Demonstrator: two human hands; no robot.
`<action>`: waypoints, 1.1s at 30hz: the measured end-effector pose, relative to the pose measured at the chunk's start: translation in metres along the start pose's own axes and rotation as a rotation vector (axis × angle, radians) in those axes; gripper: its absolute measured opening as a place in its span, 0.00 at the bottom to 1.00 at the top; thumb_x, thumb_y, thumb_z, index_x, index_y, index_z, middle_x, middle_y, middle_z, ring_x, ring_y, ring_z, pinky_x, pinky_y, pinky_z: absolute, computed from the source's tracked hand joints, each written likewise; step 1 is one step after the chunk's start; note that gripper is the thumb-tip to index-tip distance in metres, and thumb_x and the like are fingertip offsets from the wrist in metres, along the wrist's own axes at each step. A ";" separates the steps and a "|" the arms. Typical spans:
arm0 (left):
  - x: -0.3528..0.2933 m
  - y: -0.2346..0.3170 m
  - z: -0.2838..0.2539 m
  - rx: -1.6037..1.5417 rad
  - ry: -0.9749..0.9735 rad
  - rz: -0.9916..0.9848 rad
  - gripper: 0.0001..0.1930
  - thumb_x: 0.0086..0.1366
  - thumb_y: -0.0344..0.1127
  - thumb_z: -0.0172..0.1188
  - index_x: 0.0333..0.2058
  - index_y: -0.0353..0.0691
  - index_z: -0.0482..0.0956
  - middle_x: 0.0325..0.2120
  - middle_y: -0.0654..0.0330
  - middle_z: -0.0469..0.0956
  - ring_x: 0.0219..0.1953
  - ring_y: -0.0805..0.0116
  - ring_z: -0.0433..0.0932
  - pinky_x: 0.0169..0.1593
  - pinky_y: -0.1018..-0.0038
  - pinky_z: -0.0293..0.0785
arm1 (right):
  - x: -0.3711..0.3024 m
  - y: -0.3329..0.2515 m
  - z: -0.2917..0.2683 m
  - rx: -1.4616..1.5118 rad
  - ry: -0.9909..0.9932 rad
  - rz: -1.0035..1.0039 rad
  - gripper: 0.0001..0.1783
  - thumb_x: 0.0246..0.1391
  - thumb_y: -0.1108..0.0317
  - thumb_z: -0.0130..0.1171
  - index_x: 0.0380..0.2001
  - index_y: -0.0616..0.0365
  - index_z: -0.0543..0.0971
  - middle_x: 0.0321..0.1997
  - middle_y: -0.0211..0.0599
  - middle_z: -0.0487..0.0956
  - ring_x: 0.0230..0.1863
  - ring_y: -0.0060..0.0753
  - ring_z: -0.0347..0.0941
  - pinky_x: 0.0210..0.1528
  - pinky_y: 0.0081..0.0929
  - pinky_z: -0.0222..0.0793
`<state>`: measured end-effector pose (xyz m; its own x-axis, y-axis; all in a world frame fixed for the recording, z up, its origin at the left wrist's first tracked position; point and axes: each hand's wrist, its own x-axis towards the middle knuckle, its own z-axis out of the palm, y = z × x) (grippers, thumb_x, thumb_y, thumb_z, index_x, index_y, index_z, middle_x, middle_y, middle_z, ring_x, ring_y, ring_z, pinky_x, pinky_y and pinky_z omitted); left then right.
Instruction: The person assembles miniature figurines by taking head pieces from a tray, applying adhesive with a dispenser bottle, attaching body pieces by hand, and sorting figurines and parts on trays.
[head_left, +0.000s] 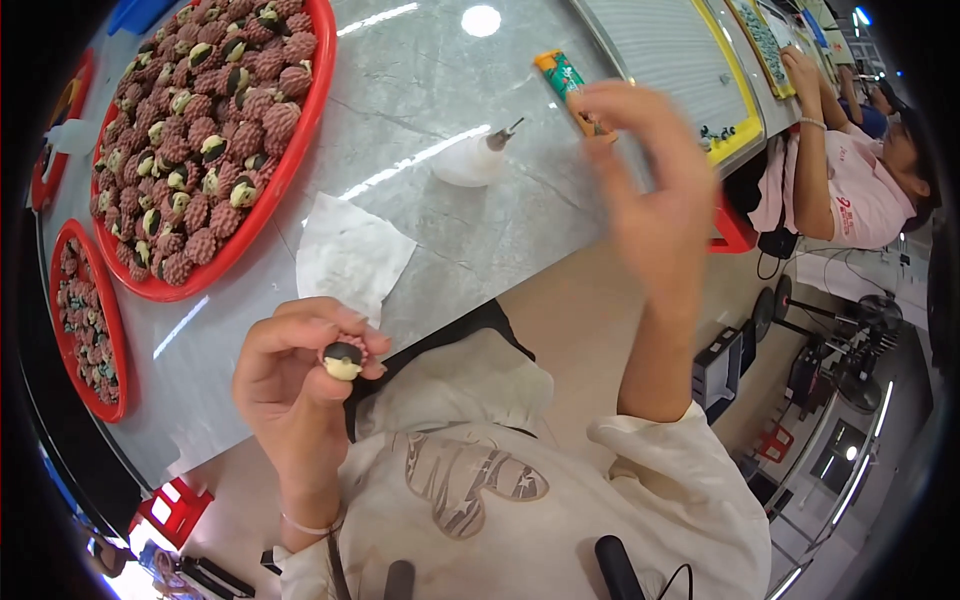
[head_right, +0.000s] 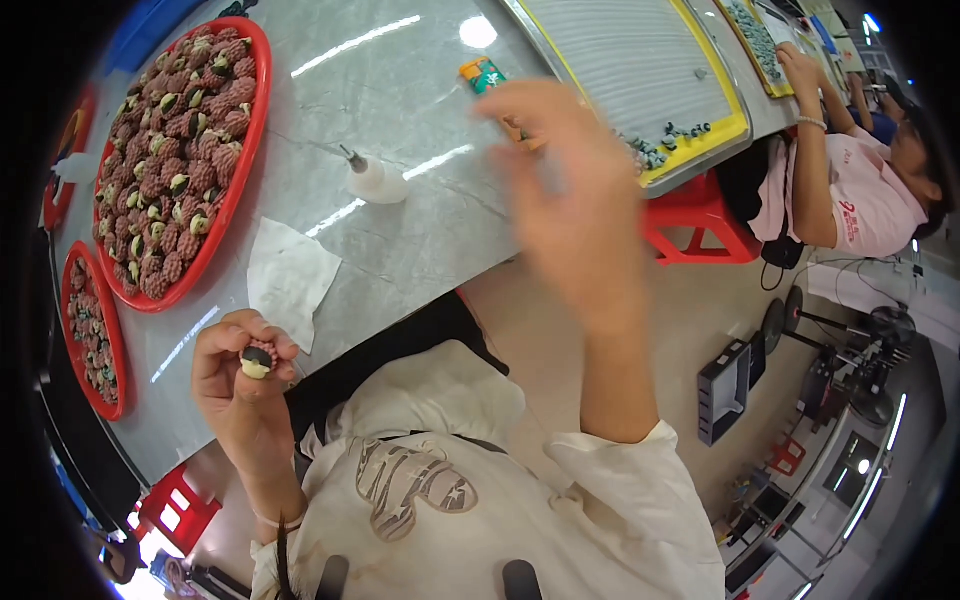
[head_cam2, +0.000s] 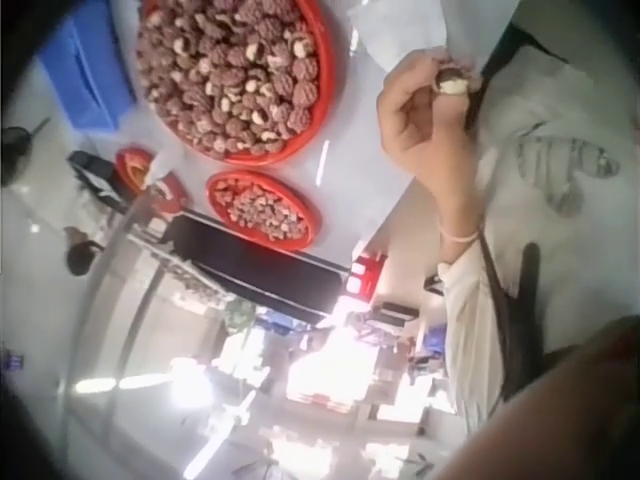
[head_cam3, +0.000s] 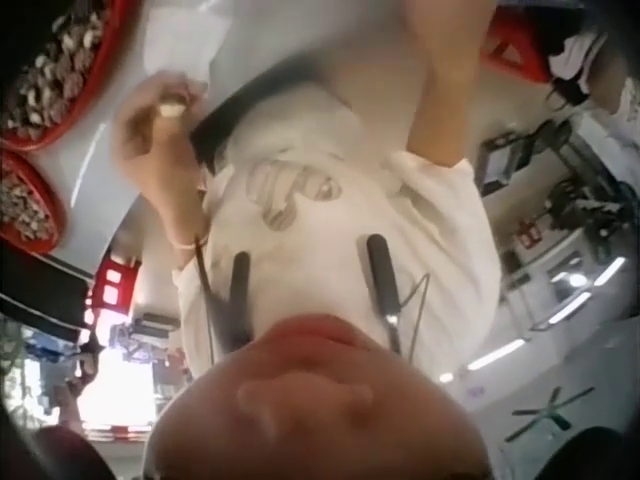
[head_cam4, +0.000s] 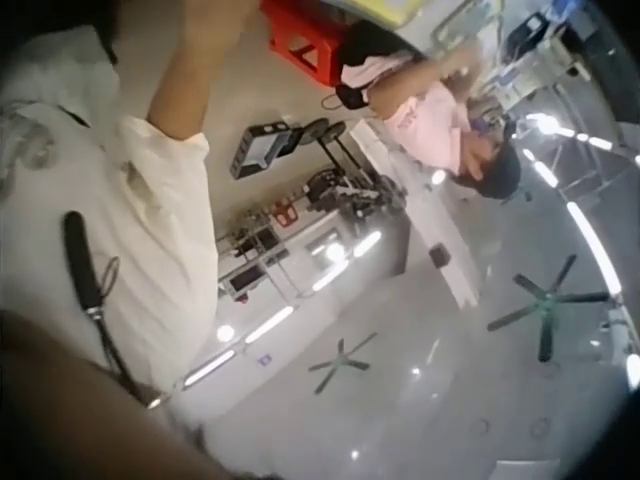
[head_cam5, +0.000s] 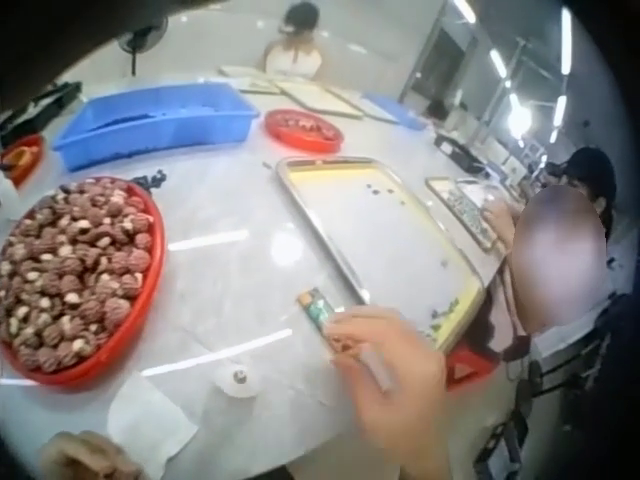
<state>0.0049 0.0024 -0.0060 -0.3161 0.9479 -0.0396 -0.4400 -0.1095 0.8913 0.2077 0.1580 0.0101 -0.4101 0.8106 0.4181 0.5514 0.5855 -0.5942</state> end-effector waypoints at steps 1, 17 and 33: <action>-0.001 0.001 0.000 0.024 0.015 0.005 0.15 0.51 0.35 0.59 0.33 0.33 0.68 0.32 0.52 0.69 0.30 0.65 0.74 0.29 0.78 0.73 | 0.002 0.015 -0.020 -0.153 0.107 0.026 0.14 0.41 0.79 0.51 0.36 0.60 0.73 0.39 0.35 0.74 0.38 0.29 0.69 0.39 0.22 0.64; 0.003 0.002 0.002 0.060 -0.014 -0.013 0.12 0.51 0.32 0.59 0.32 0.32 0.68 0.32 0.51 0.69 0.30 0.65 0.74 0.30 0.78 0.74 | -0.007 0.055 -0.059 -0.094 0.155 0.388 0.07 0.49 0.73 0.50 0.31 0.65 0.73 0.26 0.32 0.74 0.26 0.19 0.68 0.29 0.15 0.63; 0.002 0.003 0.016 -0.137 -0.032 -0.180 0.19 0.48 0.40 0.62 0.33 0.35 0.67 0.32 0.53 0.70 0.28 0.69 0.73 0.28 0.81 0.70 | -0.023 -0.065 0.018 1.215 -0.377 0.362 0.11 0.43 0.71 0.58 0.29 0.63 0.69 0.34 0.46 0.67 0.20 0.20 0.64 0.19 0.08 0.62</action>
<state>0.0167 0.0090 0.0041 -0.1963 0.9647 -0.1758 -0.5972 0.0245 0.8017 0.1687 0.1013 0.0266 -0.6627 0.7489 0.0088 -0.2455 -0.2062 -0.9472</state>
